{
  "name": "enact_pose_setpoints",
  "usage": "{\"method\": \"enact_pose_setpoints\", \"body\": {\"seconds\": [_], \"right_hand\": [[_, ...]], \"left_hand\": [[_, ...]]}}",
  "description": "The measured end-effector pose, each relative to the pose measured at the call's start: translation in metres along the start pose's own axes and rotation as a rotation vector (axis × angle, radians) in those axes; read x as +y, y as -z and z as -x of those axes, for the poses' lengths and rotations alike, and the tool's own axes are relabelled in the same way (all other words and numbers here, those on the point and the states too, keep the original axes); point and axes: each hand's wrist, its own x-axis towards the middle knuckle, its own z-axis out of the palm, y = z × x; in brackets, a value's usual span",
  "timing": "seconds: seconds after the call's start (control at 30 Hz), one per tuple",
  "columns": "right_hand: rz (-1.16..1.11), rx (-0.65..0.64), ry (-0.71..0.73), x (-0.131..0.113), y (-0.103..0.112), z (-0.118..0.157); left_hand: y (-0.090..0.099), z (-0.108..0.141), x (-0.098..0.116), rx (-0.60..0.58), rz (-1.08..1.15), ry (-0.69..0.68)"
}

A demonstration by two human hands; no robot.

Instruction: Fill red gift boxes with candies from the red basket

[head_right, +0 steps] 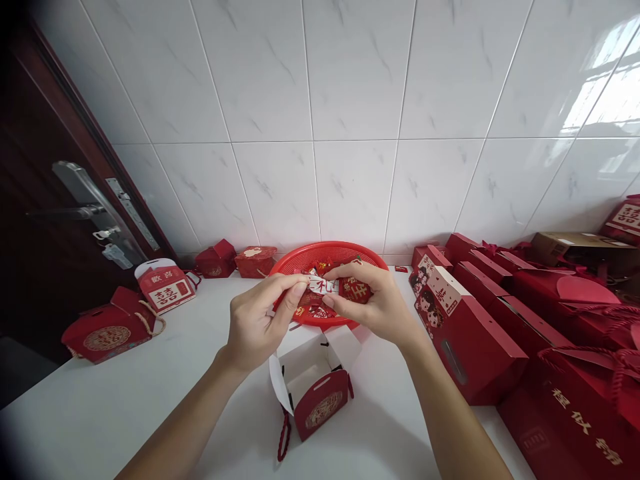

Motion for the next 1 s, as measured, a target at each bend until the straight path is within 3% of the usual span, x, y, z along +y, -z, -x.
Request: {"method": "enact_pose_setpoints", "body": {"seconds": [0.43,0.83,1.0], "right_hand": [[0.352,0.017,0.212,0.004,-0.004,0.003],[0.201,-0.19,0.204,0.003,0.002,0.0],[0.239,-0.195,0.258,0.001,0.004,0.001]], "left_hand": [[-0.006,0.002,-0.002,-0.022,0.015,-0.023],[0.02,-0.007,-0.002,-0.263,0.169,0.25],[0.023,-0.007,-0.004,-0.283,0.175,0.167]]}}
